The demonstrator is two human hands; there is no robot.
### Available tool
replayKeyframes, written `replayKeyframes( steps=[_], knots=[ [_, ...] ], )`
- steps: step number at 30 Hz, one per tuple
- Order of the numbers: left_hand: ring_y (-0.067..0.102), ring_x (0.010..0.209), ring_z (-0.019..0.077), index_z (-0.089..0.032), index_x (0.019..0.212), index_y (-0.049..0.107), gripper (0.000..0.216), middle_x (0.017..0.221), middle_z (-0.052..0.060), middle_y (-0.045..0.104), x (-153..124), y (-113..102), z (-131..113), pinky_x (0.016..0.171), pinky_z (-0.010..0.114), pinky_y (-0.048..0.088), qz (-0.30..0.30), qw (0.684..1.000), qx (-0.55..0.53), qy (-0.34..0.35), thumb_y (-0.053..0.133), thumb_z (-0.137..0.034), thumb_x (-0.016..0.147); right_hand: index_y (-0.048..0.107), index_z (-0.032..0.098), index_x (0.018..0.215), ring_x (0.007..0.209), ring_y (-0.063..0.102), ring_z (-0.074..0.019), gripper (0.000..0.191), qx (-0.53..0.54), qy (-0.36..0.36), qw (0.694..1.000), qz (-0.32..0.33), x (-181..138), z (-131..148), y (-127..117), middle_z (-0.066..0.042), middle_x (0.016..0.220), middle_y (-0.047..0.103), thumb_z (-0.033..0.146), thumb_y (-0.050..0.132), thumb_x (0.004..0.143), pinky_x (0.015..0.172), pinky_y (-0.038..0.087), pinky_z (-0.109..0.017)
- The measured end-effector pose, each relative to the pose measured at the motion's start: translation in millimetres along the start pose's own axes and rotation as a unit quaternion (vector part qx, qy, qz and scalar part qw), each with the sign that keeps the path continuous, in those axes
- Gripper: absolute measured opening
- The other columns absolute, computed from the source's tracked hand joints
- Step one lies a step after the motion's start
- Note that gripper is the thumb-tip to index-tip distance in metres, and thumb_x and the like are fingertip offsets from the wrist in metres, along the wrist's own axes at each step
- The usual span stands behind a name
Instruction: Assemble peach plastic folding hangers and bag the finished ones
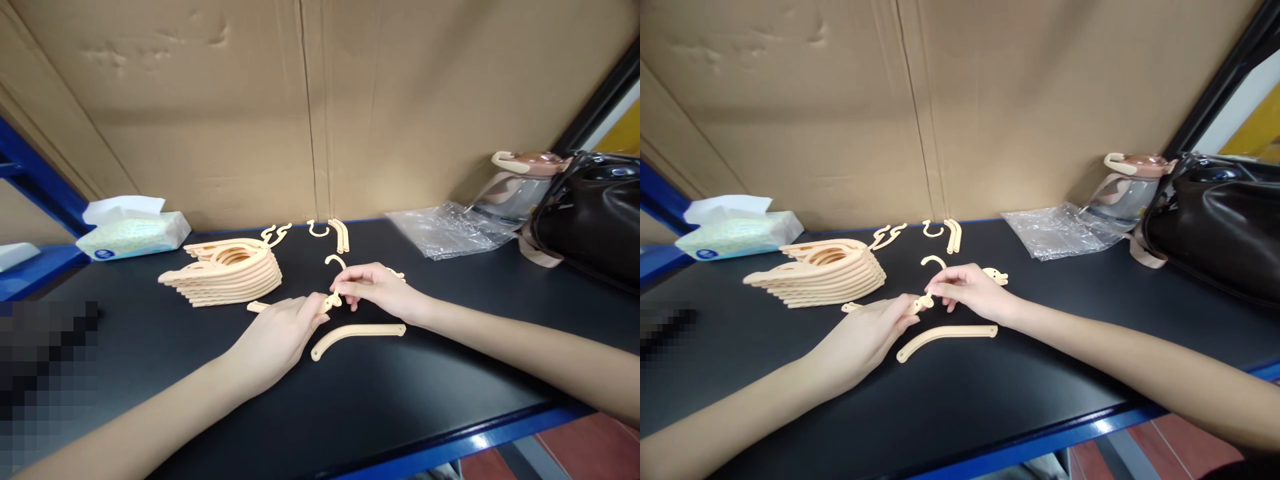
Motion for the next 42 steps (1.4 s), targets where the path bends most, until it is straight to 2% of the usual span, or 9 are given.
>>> replayKeyframes(
  steps=[9, 14, 19, 24, 27, 31, 42],
  knots=[
    [0.059, 0.060, 0.0182, -0.019, 0.088, 0.043, 0.020, 0.069, 0.001, 0.060, 1, -1, -2, 0.053, 0.027, 0.041, 0.020, 0.999, 0.039, -0.006, 0.027, -0.021, 0.099, 0.066, 0.014, 0.080, 0.059, 0.055, -0.0083, 0.018, -0.013, -0.016, 1.000, 0.001, 0, -1, 0, 0.002, 0.072, 0.060, 0.032, 0.065, 0.080, 0.061, 0.049, -0.024],
    [0.060, 0.058, 0.0191, -0.017, 0.093, 0.047, 0.017, 0.068, 0.001, 0.061, 1, 0, -2, 0.051, 0.028, 0.042, 0.012, 0.998, 0.062, -0.004, 0.031, -0.022, 0.099, 0.064, 0.016, 0.080, 0.059, 0.054, -0.0092, 0.017, -0.080, -0.040, 0.996, -0.014, -3, 0, 1, 0.001, 0.072, 0.060, 0.032, 0.060, 0.084, 0.059, 0.047, -0.023],
    [0.063, 0.060, 0.0198, -0.016, 0.097, 0.051, 0.019, 0.069, 0.001, 0.064, 0, 0, -2, 0.052, 0.028, 0.044, 0.012, 0.998, 0.059, -0.011, 0.033, -0.021, 0.099, 0.064, 0.017, 0.080, 0.063, 0.054, -0.0102, 0.014, -0.155, -0.098, 0.982, -0.048, -7, 2, 3, 0.000, 0.077, 0.061, 0.028, 0.057, 0.087, 0.060, 0.045, -0.024],
    [0.066, 0.069, 0.0185, -0.018, 0.104, 0.053, 0.021, 0.086, 0.003, 0.070, 1, -2, -1, 0.059, 0.028, 0.045, -0.003, 0.998, 0.059, -0.012, 0.033, -0.025, 0.100, 0.064, 0.017, 0.080, 0.066, 0.055, -0.0106, 0.014, -0.202, -0.128, 0.968, -0.071, -8, 3, 3, 0.000, 0.079, 0.061, 0.026, 0.055, 0.088, 0.059, 0.042, -0.023],
    [0.065, 0.065, 0.0170, -0.019, 0.094, 0.054, 0.022, 0.076, 0.001, 0.068, 2, -4, -2, 0.056, 0.025, 0.042, 0.007, 0.997, 0.070, -0.032, 0.035, -0.029, 0.099, 0.063, 0.017, 0.081, 0.066, 0.055, -0.0106, 0.014, -0.201, -0.126, 0.969, -0.066, -8, 2, 2, 0.000, 0.080, 0.061, 0.025, 0.054, 0.088, 0.060, 0.043, -0.023],
    [0.061, 0.057, 0.0159, -0.019, 0.079, 0.048, 0.026, 0.065, -0.001, 0.062, 2, -5, -4, 0.052, 0.024, 0.038, 0.041, 0.994, 0.079, -0.064, 0.035, -0.030, 0.099, 0.063, 0.018, 0.082, 0.067, 0.056, -0.0114, 0.013, -0.211, -0.128, 0.967, -0.068, -9, 2, 3, 0.000, 0.080, 0.062, 0.025, 0.054, 0.089, 0.060, 0.043, -0.024],
    [0.059, 0.056, 0.0159, -0.020, 0.078, 0.042, 0.024, 0.065, -0.001, 0.060, 3, -5, -6, 0.051, 0.023, 0.036, 0.057, 0.994, 0.061, -0.077, 0.034, -0.028, 0.099, 0.064, 0.017, 0.082, 0.066, 0.056, -0.0115, 0.016, -0.264, -0.146, 0.951, -0.072, -12, 8, 4, -0.001, 0.079, 0.061, 0.025, 0.053, 0.090, 0.060, 0.043, -0.024]
  ],
)
Point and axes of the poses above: each hand's wrist, its own x-axis towards the middle knuckle, its own y-axis out of the palm, z = x × y, the point moved 1 cm from there along x, towards the middle knuckle
